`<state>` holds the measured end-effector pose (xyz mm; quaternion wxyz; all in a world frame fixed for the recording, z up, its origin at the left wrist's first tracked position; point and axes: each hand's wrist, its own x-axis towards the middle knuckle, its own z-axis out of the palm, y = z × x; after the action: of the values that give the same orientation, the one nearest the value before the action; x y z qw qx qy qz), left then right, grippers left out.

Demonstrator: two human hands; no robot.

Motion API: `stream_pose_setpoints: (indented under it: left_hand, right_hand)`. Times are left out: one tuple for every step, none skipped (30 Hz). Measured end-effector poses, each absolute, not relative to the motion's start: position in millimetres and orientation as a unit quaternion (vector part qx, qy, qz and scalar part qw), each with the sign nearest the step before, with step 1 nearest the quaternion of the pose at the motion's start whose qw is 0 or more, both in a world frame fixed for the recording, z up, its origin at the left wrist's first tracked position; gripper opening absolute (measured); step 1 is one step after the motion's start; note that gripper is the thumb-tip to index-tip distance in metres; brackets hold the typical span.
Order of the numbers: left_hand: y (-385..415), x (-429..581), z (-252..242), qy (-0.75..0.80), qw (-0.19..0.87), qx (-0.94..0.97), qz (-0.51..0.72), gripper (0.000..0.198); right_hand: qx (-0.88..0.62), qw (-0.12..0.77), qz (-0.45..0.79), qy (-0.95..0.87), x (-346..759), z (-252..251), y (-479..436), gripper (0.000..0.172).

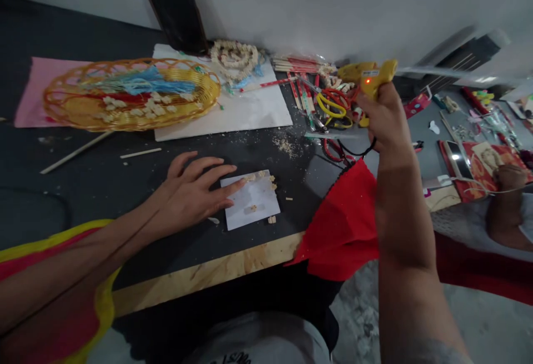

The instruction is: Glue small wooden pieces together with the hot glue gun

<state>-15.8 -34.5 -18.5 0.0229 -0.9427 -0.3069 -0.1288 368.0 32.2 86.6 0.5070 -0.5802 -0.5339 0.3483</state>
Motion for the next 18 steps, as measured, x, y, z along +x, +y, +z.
stream_pose_setpoints:
  left_hand:
    - [-34, -16, -17, -0.306, 0.022, -0.944, -0.122, 0.033]
    - [-34, -16, -17, -0.305, 0.021, -0.945, -0.116, 0.033]
    - [-34, -16, -16, -0.3, 0.025, -0.946, -0.116, 0.033]
    - [-34, -16, -16, -0.299, 0.028, -0.947, -0.115, 0.033]
    - [-33, -16, -17, -0.294, 0.033, -0.948, -0.118, 0.032]
    - [-33, -17, -18, -0.292, 0.037, -0.948, -0.12, 0.032]
    - [-32, -17, -19, -0.289, 0.042, -0.948, -0.122, 0.032]
    - [-32, -17, -20, -0.287, 0.045, -0.949, -0.124, 0.032]
    - [-31, -17, -21, -0.288, 0.046, -0.948, -0.125, 0.033]
    - [-31, -17, -22, -0.289, 0.048, -0.948, -0.128, 0.033]
    - [-31, -17, -23, -0.289, 0.05, -0.947, -0.133, 0.033]
    - [-31, -17, -23, -0.29, 0.051, -0.946, -0.137, 0.033]
    - [-31, -17, -23, -0.291, 0.052, -0.945, -0.14, 0.033]
    - [-32, -17, -23, -0.292, 0.053, -0.944, -0.143, 0.034]
    - [-33, -17, -22, -0.292, 0.054, -0.944, -0.144, 0.033]
    - [-33, -16, -21, -0.293, 0.052, -0.944, -0.141, 0.032]
    - [-34, -16, -20, -0.295, 0.047, -0.944, -0.137, 0.031]
    - [-35, -16, -19, -0.299, 0.04, -0.944, -0.132, 0.03]
  right_hand:
    - [-0.597, 0.501, 0.328, -0.534, 363, 81, 23, 0.025]
    - [-0.61, 0.475, 0.338, -0.536, 356, 74, 13, 0.027]
    - [-0.617, 0.444, 0.377, -0.529, 349, 65, 2, 0.029]
    - [-0.612, 0.433, 0.401, -0.527, 341, 56, -9, 0.034]
    - [-0.606, 0.423, 0.421, -0.526, 334, 47, -21, 0.037]
    - [-0.595, 0.403, 0.456, -0.526, 327, 39, -33, 0.039]
    - [-0.58, 0.374, 0.491, -0.531, 321, 32, -43, 0.041]
    - [-0.569, 0.345, 0.516, -0.54, 316, 26, -53, 0.043]
    - [-0.558, 0.333, 0.529, -0.546, 313, 21, -60, 0.043]
    - [-0.547, 0.322, 0.539, -0.554, 310, 18, -66, 0.044]
    - [-0.537, 0.315, 0.544, -0.562, 308, 15, -71, 0.044]
    - [-0.529, 0.311, 0.546, -0.571, 307, 13, -73, 0.044]
    - [-0.521, 0.304, 0.547, -0.58, 306, 12, -75, 0.044]
    - [-0.515, 0.297, 0.545, -0.592, 306, 11, -76, 0.044]
    - [-0.509, 0.29, 0.541, -0.604, 305, 10, -76, 0.044]
    - [-0.505, 0.281, 0.536, -0.615, 305, 10, -77, 0.044]
    - [-0.502, 0.273, 0.531, -0.626, 304, 10, -77, 0.043]
    - [-0.5, 0.267, 0.527, -0.633, 304, 10, -78, 0.043]
